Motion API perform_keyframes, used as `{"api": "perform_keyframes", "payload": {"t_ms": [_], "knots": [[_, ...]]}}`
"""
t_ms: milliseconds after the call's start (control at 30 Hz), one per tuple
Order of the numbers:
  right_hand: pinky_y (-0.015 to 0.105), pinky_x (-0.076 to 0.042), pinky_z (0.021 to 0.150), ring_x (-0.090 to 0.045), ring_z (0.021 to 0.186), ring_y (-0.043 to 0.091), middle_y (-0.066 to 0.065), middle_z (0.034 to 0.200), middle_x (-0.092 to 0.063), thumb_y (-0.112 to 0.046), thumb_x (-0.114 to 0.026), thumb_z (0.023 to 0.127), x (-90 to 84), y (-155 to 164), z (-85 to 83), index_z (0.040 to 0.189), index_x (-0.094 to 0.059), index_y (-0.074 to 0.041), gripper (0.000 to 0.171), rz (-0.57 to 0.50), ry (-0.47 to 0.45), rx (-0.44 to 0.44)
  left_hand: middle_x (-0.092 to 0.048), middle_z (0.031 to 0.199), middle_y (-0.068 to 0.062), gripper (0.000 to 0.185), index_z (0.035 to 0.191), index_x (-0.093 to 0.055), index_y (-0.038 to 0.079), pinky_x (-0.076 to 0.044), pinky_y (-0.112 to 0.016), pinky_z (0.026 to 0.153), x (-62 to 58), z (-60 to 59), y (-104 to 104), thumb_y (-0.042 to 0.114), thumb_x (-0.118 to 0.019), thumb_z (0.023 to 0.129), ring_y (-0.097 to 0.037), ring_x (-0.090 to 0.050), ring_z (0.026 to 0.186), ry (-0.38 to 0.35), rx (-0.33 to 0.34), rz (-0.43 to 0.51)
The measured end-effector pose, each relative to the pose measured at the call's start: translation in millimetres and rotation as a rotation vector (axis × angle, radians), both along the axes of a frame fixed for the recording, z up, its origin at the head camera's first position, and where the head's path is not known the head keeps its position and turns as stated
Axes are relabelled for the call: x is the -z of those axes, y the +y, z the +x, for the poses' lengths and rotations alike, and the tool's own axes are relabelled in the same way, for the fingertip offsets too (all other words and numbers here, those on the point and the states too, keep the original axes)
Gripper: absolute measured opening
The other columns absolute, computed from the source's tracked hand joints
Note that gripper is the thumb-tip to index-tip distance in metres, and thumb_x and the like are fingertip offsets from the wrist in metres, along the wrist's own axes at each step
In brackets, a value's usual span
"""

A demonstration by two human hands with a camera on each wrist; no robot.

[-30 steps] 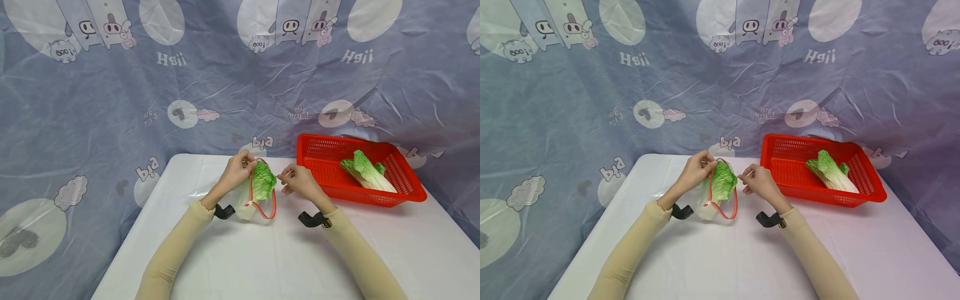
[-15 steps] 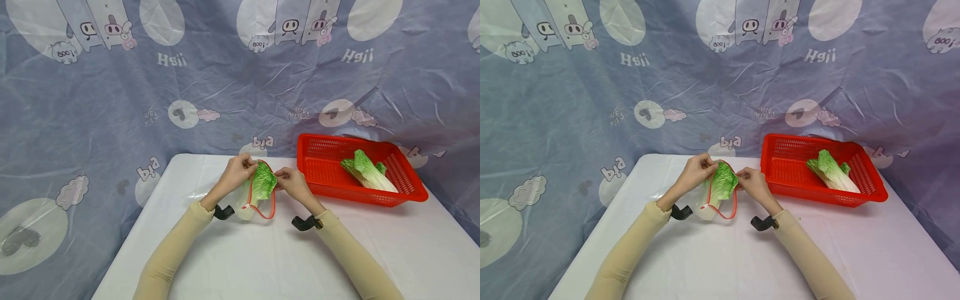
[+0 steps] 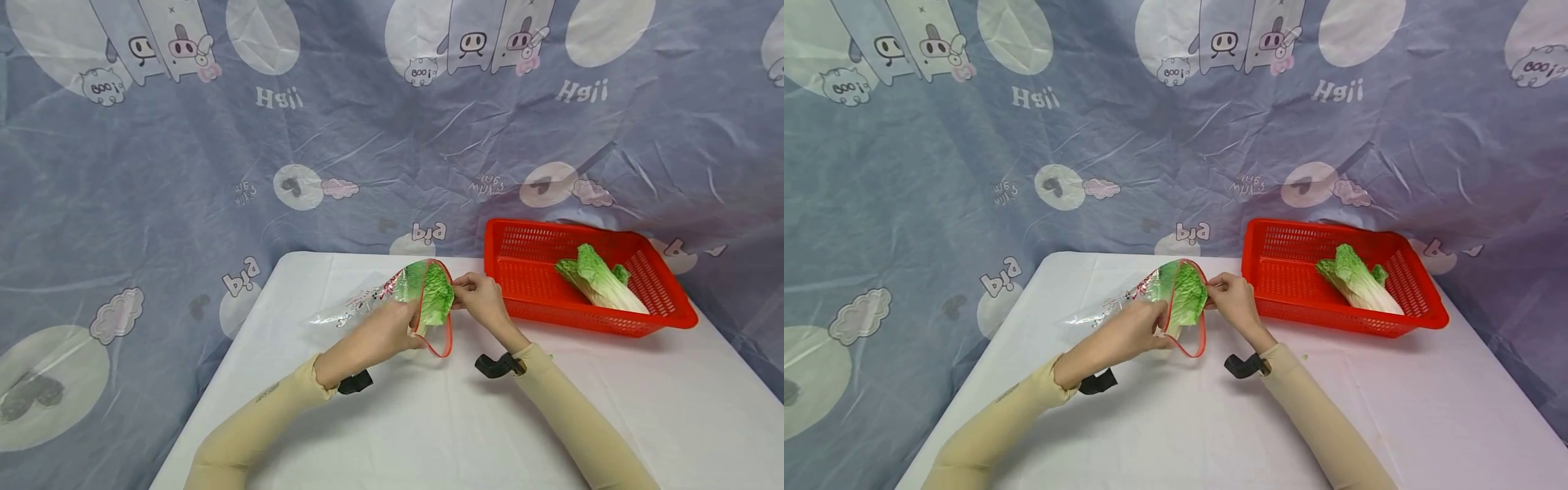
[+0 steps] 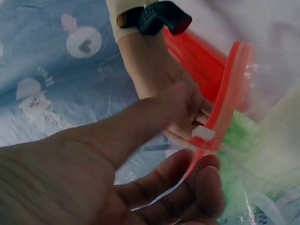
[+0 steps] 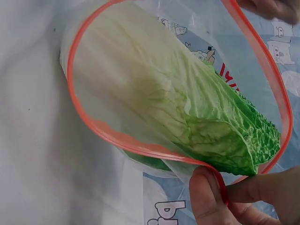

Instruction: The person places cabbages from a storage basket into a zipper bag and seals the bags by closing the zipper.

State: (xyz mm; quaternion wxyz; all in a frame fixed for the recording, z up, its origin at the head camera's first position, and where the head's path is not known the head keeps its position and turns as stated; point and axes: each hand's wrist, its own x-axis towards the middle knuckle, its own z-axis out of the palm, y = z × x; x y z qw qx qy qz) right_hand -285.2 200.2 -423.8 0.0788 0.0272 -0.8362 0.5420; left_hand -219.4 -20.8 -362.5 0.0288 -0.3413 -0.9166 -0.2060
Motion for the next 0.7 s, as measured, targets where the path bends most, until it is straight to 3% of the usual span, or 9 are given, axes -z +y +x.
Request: {"api": "perform_keyframes", "payload": {"t_ms": [100,200,333,500,700], "knots": [[0.034,-0.059,0.062,-0.072,0.064,0.019,0.022,0.087,-0.072,-0.008,-0.062,0.090,-1.3,1.0,0.2,0.100,-0.067,0.003,0.016,0.001,-0.007,0.006,-0.060,0.070,0.002,0.019,0.080,-0.060,0.008,-0.041,-0.019,0.054,1.3,7.0,-5.4,0.005,-0.078,0.076,-0.008,-0.051,0.063,0.053,0.042,0.003],[0.034,-0.059,0.062,-0.072,0.065,0.019,0.023,0.089,-0.071,-0.009,-0.061,0.091,-3.5,2.0,0.9,0.102,-0.067,0.004,0.017,-0.002,-0.003,-0.003,-0.060,0.068,-0.001,0.015,0.074,-0.062,0.005,-0.040,-0.019,0.055,0.8,6.8,-10.6,-0.005,-0.073,0.078,-0.010,-0.049,0.062,0.068,0.050,0.085],[0.033,-0.059,0.064,-0.073,0.068,0.024,0.023,0.095,-0.069,-0.011,-0.061,0.093,-9.0,4.8,3.8,0.103,-0.066,0.003,0.018,0.013,0.015,0.001,-0.066,0.078,-0.009,0.007,0.083,-0.067,-0.002,-0.048,-0.024,0.063,-2.2,2.7,-15.5,-0.009,-0.068,0.082,-0.014,-0.057,0.071,0.051,0.042,0.161],[0.023,-0.055,0.061,-0.073,0.077,0.030,0.019,0.105,-0.067,-0.016,-0.059,0.094,-20.5,10.1,9.3,0.105,-0.066,-0.002,0.019,0.116,0.080,0.045,-0.067,0.091,-0.011,0.010,0.096,-0.068,-0.003,-0.052,-0.032,0.078,-12.0,-0.1,-21.3,-0.006,-0.062,0.089,-0.020,-0.061,0.086,0.088,-0.005,0.221],[0.022,-0.054,0.060,-0.072,0.073,0.015,0.017,0.097,-0.068,-0.012,-0.060,0.093,-37.9,15.9,15.6,0.104,-0.057,-0.002,0.016,0.090,0.213,0.062,-0.058,0.092,-0.007,0.007,0.099,-0.063,0.001,-0.048,-0.028,0.073,-28.8,-7.3,-30.3,0.002,-0.059,0.094,-0.017,-0.052,0.083,0.169,-0.092,0.409]]}}
